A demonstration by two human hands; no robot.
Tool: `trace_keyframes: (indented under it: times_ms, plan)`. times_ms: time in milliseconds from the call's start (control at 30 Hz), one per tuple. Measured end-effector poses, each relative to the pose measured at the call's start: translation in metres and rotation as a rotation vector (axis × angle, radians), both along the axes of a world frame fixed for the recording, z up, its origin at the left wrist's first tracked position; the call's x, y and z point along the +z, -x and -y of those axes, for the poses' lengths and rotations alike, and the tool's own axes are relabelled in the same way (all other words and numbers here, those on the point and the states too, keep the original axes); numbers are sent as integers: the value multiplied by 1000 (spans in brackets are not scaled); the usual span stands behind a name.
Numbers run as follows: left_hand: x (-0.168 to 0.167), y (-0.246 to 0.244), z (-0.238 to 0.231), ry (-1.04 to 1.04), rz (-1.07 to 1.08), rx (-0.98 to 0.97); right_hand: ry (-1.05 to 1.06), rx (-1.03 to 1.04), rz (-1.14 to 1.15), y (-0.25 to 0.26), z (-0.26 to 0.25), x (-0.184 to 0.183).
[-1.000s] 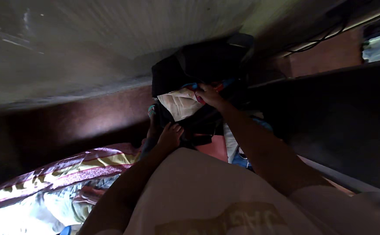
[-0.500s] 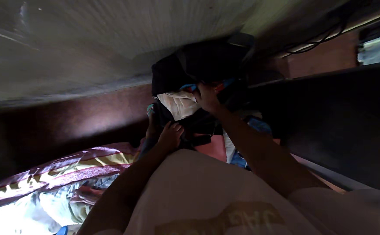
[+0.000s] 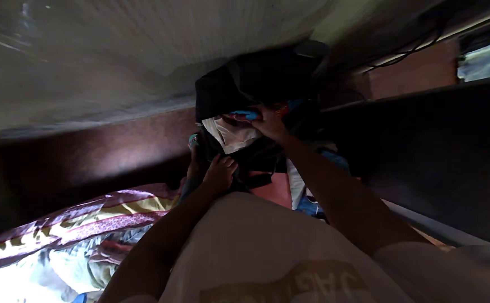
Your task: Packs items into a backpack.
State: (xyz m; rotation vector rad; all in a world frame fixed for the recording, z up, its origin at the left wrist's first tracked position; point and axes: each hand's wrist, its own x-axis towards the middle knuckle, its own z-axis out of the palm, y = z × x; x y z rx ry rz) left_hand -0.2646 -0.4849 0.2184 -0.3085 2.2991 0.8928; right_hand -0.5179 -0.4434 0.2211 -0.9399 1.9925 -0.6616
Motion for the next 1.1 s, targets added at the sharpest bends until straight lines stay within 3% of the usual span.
trace_keyframes:
  times_ms: [167, 300, 367, 500, 600, 667, 733, 833, 900, 1000, 1100]
  plan:
    - [3, 1, 0, -19, 9, 3, 21, -130, 229, 11, -4, -5]
    - [7, 0, 1, -40, -40, 87, -4, -195, 159, 3, -1, -7]
    - [17, 6, 2, -84, -77, 312, -13, -213, 99, -2, 0, -4]
    - [40, 35, 20, -214, -5, 989, 43, -244, 121, -2, -1, 5]
    - [25, 49, 44, -305, -85, 1215, 49, -199, 83, 7, -2, 22]
    - [24, 58, 61, -342, -112, 1106, 25, -161, 52, 15, -1, 39]
    - [37, 67, 75, -314, -99, 851, 8, -118, 8, 23, 1, 56]
    - [33, 79, 85, -50, -95, 417, -12, -77, -82, 30, 3, 73]
    - [31, 87, 91, 81, -101, 283, 10, -36, -129, 31, 4, 77]
    - [40, 103, 105, 144, -227, 354, 15, 10, -145, 30, 3, 81]
    - [60, 123, 121, 70, -337, 497, -7, -12, -134, 28, 1, 87]
